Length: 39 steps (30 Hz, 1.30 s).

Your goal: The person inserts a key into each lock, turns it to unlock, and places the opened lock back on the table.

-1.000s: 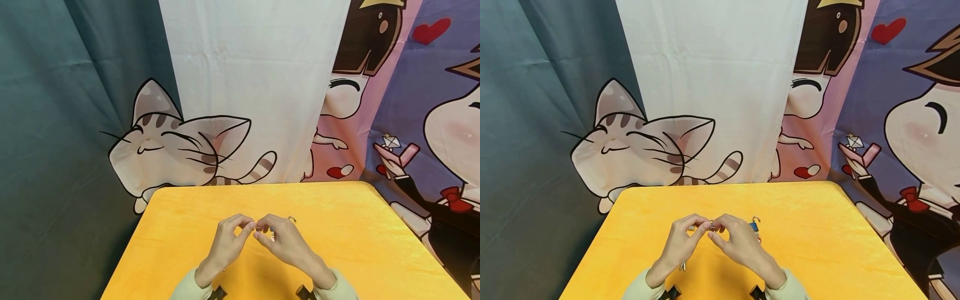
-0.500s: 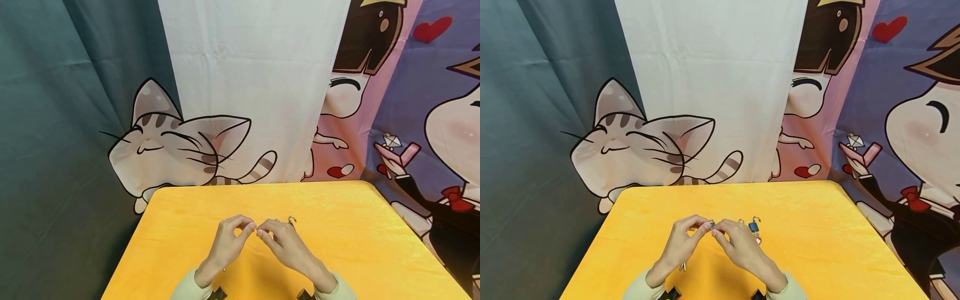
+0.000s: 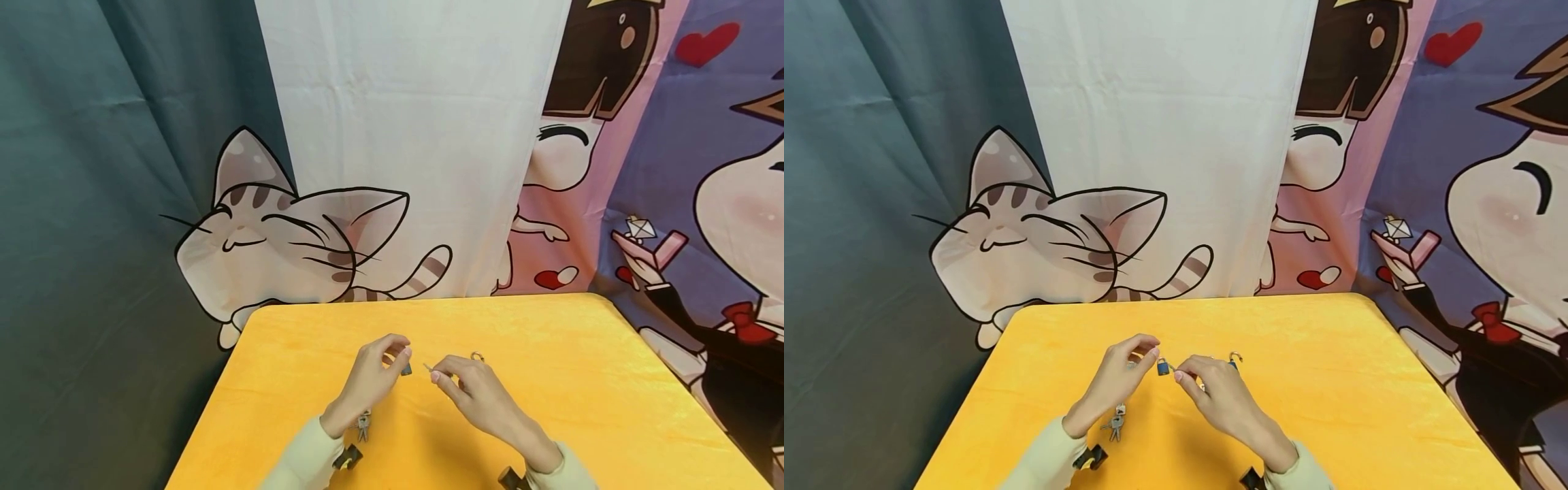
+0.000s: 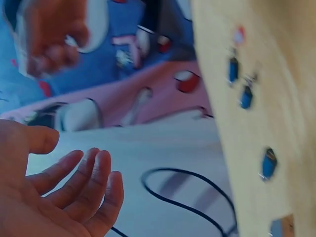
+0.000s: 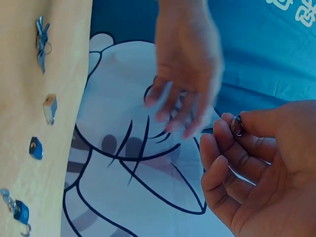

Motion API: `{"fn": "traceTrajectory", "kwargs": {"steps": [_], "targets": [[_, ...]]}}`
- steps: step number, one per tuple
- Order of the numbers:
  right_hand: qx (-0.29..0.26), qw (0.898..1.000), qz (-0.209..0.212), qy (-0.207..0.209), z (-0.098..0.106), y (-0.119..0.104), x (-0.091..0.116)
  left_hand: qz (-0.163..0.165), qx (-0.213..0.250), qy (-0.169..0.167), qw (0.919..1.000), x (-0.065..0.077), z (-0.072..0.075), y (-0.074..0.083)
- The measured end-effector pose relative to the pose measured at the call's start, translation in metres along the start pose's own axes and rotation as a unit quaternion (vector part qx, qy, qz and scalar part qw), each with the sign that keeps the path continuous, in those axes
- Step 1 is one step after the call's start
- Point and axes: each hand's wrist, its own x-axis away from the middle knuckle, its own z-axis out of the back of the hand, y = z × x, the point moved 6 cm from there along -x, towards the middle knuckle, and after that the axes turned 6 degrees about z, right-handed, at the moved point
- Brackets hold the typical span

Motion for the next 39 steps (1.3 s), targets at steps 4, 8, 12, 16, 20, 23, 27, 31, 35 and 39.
{"fn": "traceTrajectory", "kwargs": {"steps": [4,8,12,16,20,23,27,31,35,39], "targets": [[0.021,1.0,0.002,0.005,0.003,0.003,0.001,0.033,-0.044,-0.011,0.9984,-0.016,-0.01,-0.024],[0.026,1.0,-0.005,0.002,0.003,0.006,0.002,0.064,-0.085,-0.015,0.9942,-0.026,-0.019,-0.043],[0.039,0.999,-0.009,0.003,0.004,0.008,0.004,0.093,-0.107,-0.029,0.9895,-0.03,-0.029,-0.06],[0.053,0.999,-0.008,0.007,0.005,0.009,0.005,0.118,-0.113,-0.056,0.985,-0.033,-0.041,-0.074],[0.058,0.998,-0.006,0.01,0.006,0.01,0.006,0.136,-0.112,-0.079,0.9812,-0.033,-0.05,-0.087],[0.059,0.998,-0.01,0.009,0.006,0.011,0.006,0.149,-0.117,-0.088,0.9779,-0.033,-0.056,-0.096],[0.064,0.998,-0.011,0.003,0.007,0.011,0.007,0.167,-0.124,-0.086,0.9742,-0.033,-0.061,-0.105],[0.068,0.998,-0.014,-0.005,0.006,0.012,0.008,0.189,-0.129,-0.085,0.9698,-0.034,-0.064,-0.112],[0.066,0.998,-0.021,-0.011,0.005,0.015,0.009,0.211,-0.132,-0.089,0.9645,-0.035,-0.067,-0.116],[0.061,0.998,-0.027,-0.019,0.004,0.017,0.01,0.217,-0.139,-0.09,0.962,-0.039,-0.07,-0.115]]}}
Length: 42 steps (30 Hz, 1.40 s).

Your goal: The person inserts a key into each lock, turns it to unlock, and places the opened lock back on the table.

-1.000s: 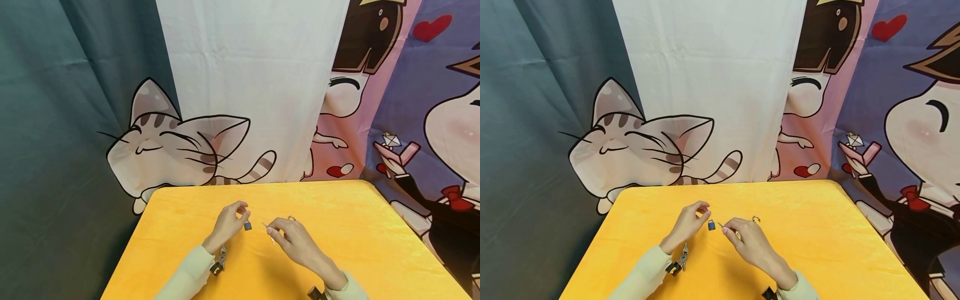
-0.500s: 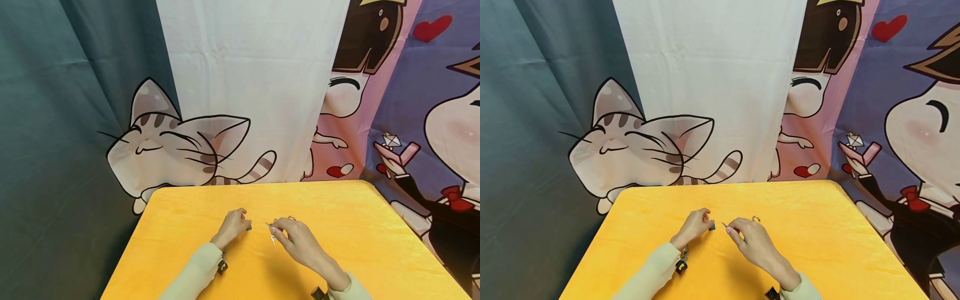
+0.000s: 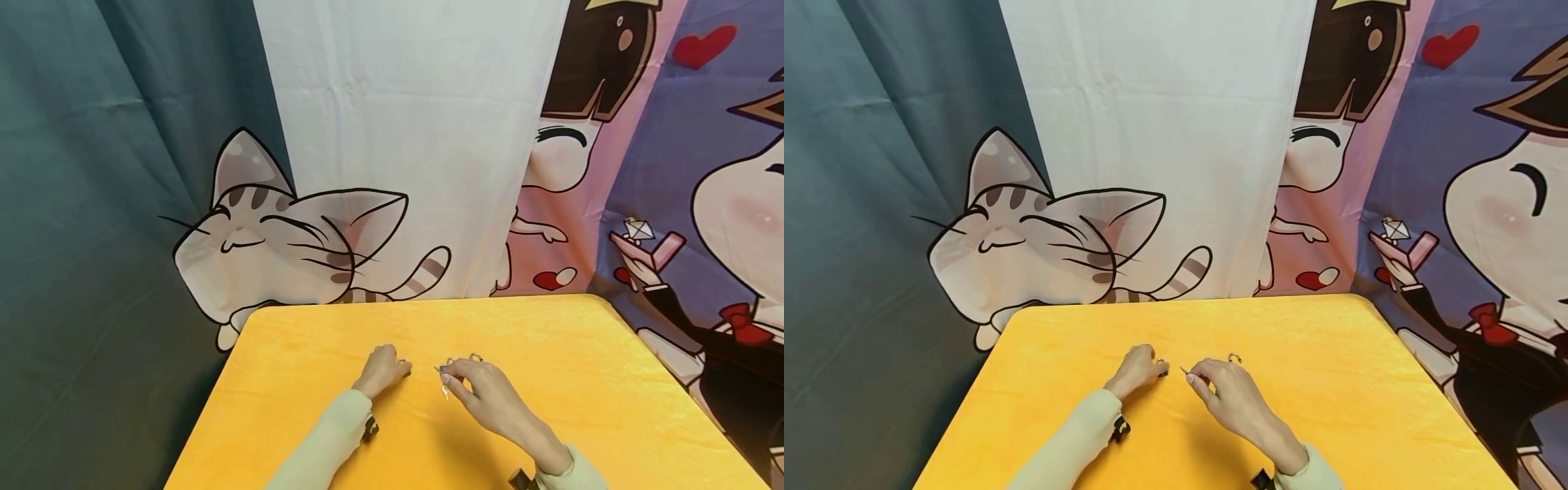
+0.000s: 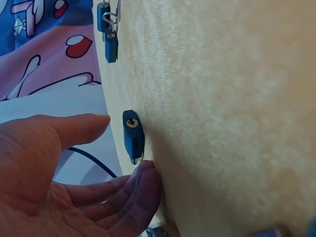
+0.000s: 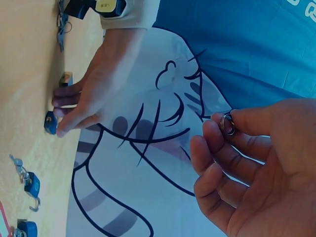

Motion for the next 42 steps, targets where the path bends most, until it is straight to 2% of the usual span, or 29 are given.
{"fn": "traceTrajectory", "kwargs": {"steps": [7,10,14,21,28,35,42], "targets": [[-0.004,1.0,-0.002,-0.002,-0.001,0.002,0.001,0.028,-0.027,0.006,0.9992,-0.004,-0.004,0.003],[-0.011,1.0,-0.004,-0.004,-0.001,0.003,0.001,0.027,-0.035,0.016,0.9989,-0.005,-0.005,0.004],[-0.018,1.0,-0.005,-0.005,-0.001,0.003,0.001,0.012,-0.025,0.023,0.9993,-0.007,-0.005,0.007],[-0.021,1.0,-0.008,-0.005,0.001,0.004,0.002,0.002,-0.005,0.006,1.0,-0.01,-0.011,0.008],[-0.032,0.999,-0.014,-0.009,0.001,0.005,0.004,-0.014,0.009,0.0,0.9999,-0.005,-0.015,0.008],[-0.007,1.0,-0.001,0.011,0.005,0.005,0.004,-0.027,0.014,-0.014,0.9994,-0.002,-0.013,0.013],[-0.032,0.999,0.017,0.021,0.015,0.001,-0.002,-0.079,0.025,0.025,0.9963,0.005,-0.003,0.023]]}}
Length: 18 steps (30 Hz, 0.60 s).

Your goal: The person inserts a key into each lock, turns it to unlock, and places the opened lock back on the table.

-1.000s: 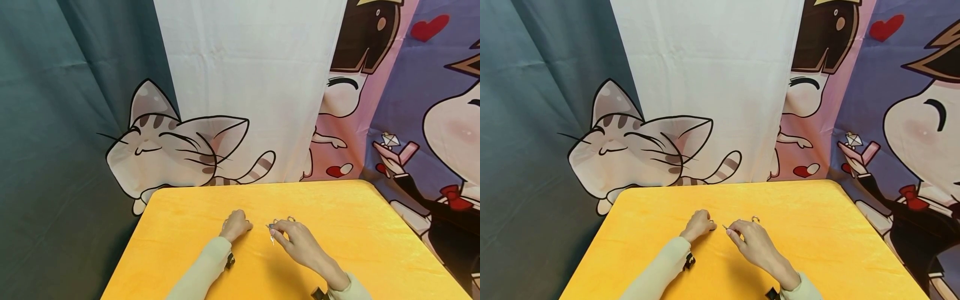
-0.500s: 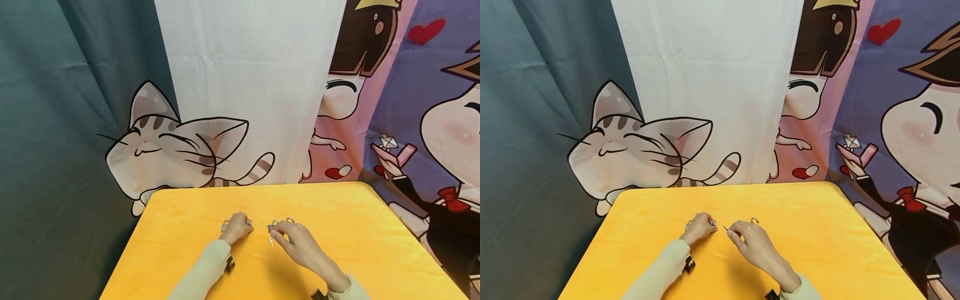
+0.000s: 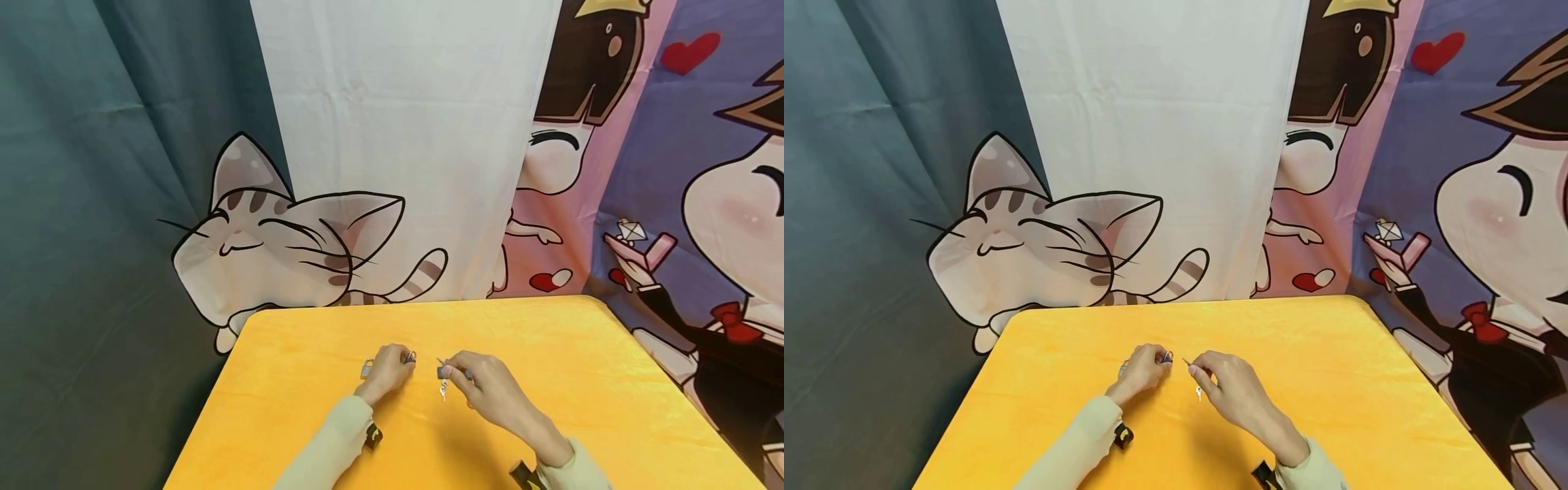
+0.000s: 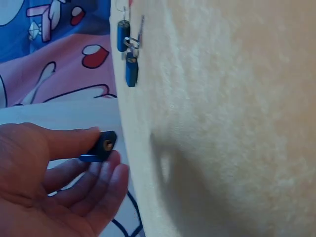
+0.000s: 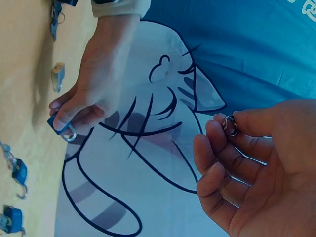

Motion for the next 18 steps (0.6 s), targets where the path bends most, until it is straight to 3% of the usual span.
{"fn": "traceTrajectory", "kwargs": {"steps": [8,18], "targets": [[0.029,0.999,0.013,0.023,0.011,-0.005,-0.007,-0.026,0.051,0.06,0.9965,0.012,0.023,0.02],[0.016,0.999,0.019,0.035,0.014,-0.009,-0.012,-0.091,0.097,0.127,0.9829,0.028,0.054,0.043]]}}
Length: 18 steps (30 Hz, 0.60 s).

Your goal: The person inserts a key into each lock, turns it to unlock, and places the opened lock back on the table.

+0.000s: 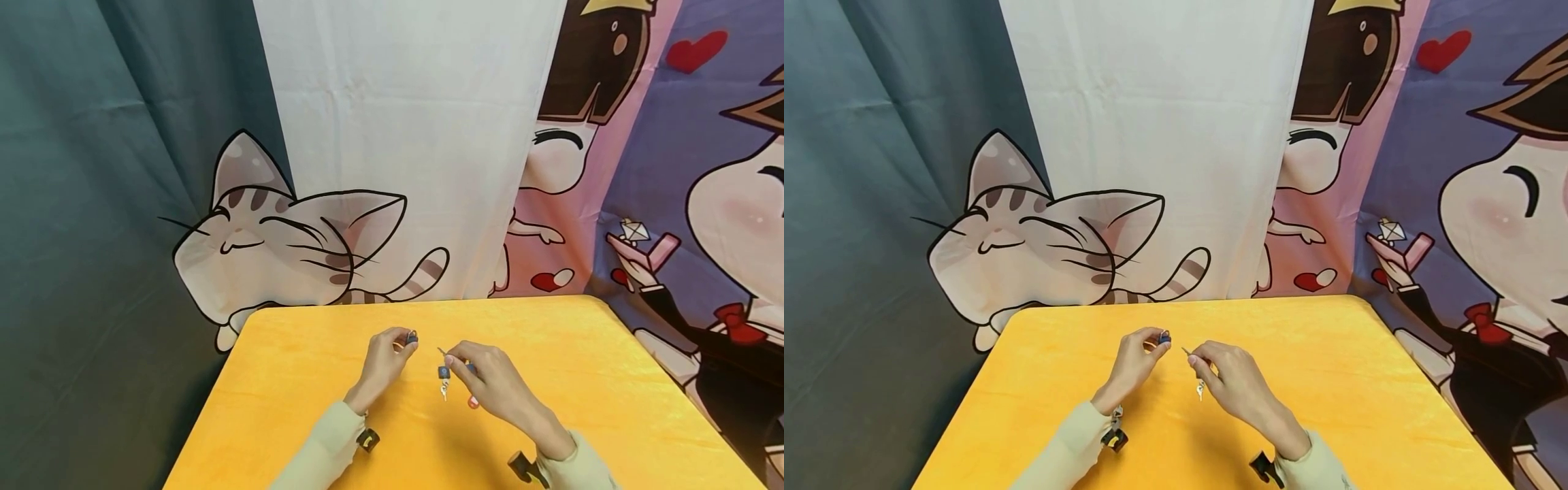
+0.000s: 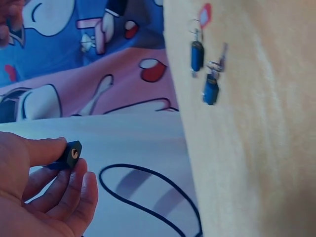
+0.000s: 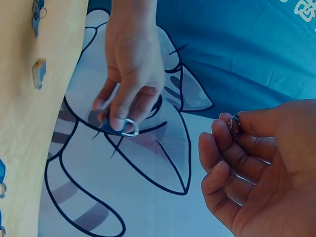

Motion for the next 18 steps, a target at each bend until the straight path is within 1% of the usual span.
{"fn": "traceTrajectory", "kwargs": {"steps": [6,12,15,18], "targets": [[-0.013,1.0,0.003,0.003,0.0,-0.005,-0.003,-0.02,0.028,0.027,0.999,0.005,0.015,0.017],[-0.027,1.0,0.011,0.008,0.0,-0.011,-0.007,-0.046,0.091,0.054,0.9933,0.01,0.033,0.034],[-0.033,0.999,0.015,0.009,-0.001,-0.015,-0.008,-0.043,0.127,0.051,0.9896,0.013,0.038,0.04],[-0.037,0.999,0.019,0.009,-0.003,-0.017,-0.009,-0.028,0.167,0.038,0.9848,0.016,0.04,0.042]]}}
